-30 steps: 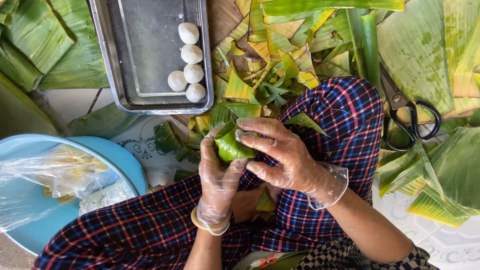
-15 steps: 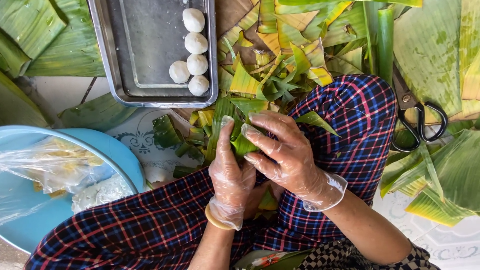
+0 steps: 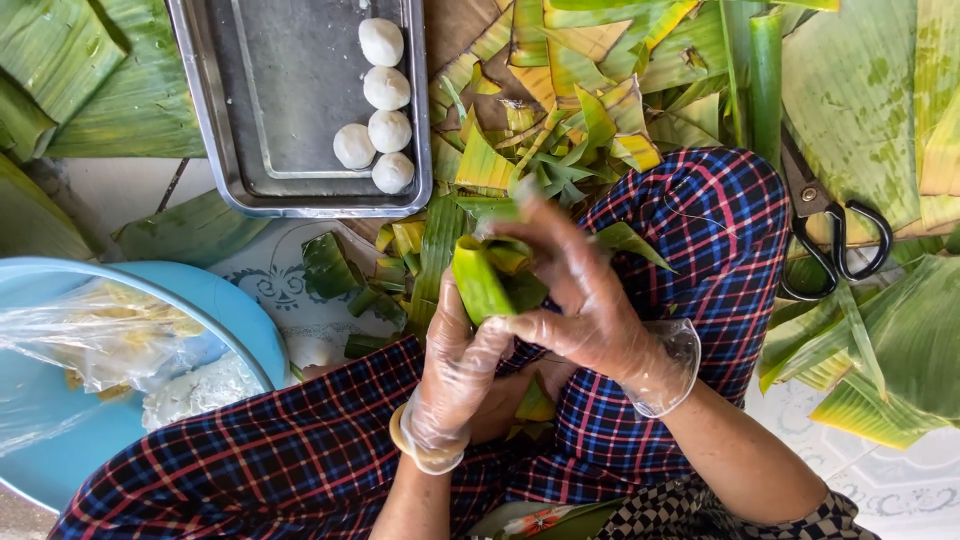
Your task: Wrapping white dough balls in banana leaves to make traditional cakes.
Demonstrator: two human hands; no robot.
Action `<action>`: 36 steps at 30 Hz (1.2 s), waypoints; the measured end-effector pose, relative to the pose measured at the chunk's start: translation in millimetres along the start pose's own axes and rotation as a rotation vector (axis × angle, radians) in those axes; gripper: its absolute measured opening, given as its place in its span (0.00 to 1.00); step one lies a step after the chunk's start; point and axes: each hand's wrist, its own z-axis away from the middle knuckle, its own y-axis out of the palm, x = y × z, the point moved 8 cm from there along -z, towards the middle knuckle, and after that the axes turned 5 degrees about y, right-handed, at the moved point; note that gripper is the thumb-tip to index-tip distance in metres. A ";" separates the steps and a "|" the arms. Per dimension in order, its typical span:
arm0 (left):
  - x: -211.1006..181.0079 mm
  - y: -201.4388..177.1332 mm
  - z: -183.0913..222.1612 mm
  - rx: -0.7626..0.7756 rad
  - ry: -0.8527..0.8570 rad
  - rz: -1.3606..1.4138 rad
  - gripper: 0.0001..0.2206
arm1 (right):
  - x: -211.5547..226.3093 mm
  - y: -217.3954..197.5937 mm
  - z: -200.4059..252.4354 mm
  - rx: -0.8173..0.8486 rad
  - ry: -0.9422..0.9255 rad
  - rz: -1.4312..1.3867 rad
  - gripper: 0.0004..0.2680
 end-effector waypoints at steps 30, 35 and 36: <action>-46.8 11.4 -7.7 0.052 0.352 -0.478 0.58 | -0.5 9.9 2.2 -0.146 0.049 0.299 0.12; -52.8 18.4 -2.1 0.047 0.471 -0.657 0.61 | -2.0 6.7 4.4 -0.172 0.049 0.186 0.10; -33.0 6.2 -10.0 -0.055 0.124 -0.267 0.38 | -0.6 4.9 5.1 -0.194 0.040 0.258 0.09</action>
